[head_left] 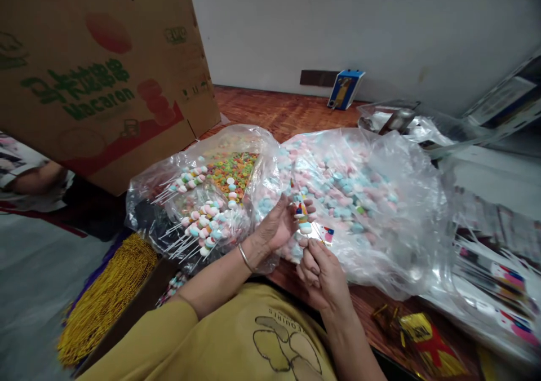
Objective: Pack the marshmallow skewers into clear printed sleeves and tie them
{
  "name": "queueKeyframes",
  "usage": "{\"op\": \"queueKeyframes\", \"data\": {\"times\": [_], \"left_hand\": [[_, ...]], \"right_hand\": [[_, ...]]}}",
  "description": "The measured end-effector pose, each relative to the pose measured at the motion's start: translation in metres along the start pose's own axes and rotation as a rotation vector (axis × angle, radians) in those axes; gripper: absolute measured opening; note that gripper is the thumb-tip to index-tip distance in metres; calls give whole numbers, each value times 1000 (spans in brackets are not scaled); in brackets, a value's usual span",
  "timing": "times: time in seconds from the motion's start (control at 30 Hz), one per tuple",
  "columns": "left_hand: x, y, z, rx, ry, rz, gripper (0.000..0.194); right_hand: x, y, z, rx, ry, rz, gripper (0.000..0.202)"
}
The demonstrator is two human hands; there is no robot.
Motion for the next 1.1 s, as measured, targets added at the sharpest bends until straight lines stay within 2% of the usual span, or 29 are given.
{"op": "queueKeyframes", "data": {"times": [0.1, 0.17, 0.23, 0.3, 0.33, 0.4, 0.43, 0.5, 0.6, 0.67, 0.7, 0.77, 0.83, 0.9, 0.97, 1.03, 1.1], "left_hand": [[-1, -30, -3, 15, -26, -94, 54], [-3, -47, -4, 84, -66, -181, 55], [-5, -53, -5, 136, -104, -238, 53], [-4, -52, -2, 117, -138, -270, 47], [-3, -50, 0, 90, -158, -279, 42], [-1, -44, 6, 42, -199, -273, 38], [-1, -40, 7, 26, -209, -252, 38], [0, -32, 6, -10, -190, -196, 35], [-2, -24, -6, -74, -78, -127, 30], [-5, -20, -15, -99, 5, -87, 28], [-6, -17, -19, -102, 34, -70, 28], [-7, -11, -22, -90, 53, -55, 29], [-8, -7, -20, -53, 31, -72, 31], [-8, -3, -15, -11, -19, -101, 35], [-9, 0, -9, 16, -82, -120, 36], [-9, 3, -2, 25, -149, -126, 35], [-8, 4, 2, 25, -185, -124, 35]], "right_hand": [[3, 1, -10, -110, 43, 1, 42], [2, 7, -10, -335, 5, 104, 44], [-6, 26, -10, -685, -113, 341, 43], [-24, 46, -13, -1066, -292, 611, 38], [-34, 52, -15, -1227, -380, 711, 35], [-45, 57, -14, -1410, -507, 804, 33], [-47, 58, -11, -1410, -528, 805, 32], [-42, 55, 2, -1214, -460, 714, 32], [-21, 29, 17, -620, -208, 365, 35], [-13, 6, 11, -283, -53, 127, 37], [-12, -1, 6, -187, -4, 55, 37], [-12, -2, 2, -182, 10, 42, 37], [-14, 16, 7, -423, -111, 214, 37], [-24, 43, 10, -831, -318, 471, 37], [-36, 59, 4, -1233, -495, 679, 36], [-42, 61, -2, -1488, -574, 792, 34], [-44, 59, -2, -1574, -580, 832, 32]]}}
Point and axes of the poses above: each hand's wrist, its own x-axis towards the middle knuckle, its own z-axis out of the back of the hand, y = z × x, the point moved 10 cm from there along x, towards the middle knuckle, and after that the axes turned 9 degrees about -x, right-handed, at the moved point
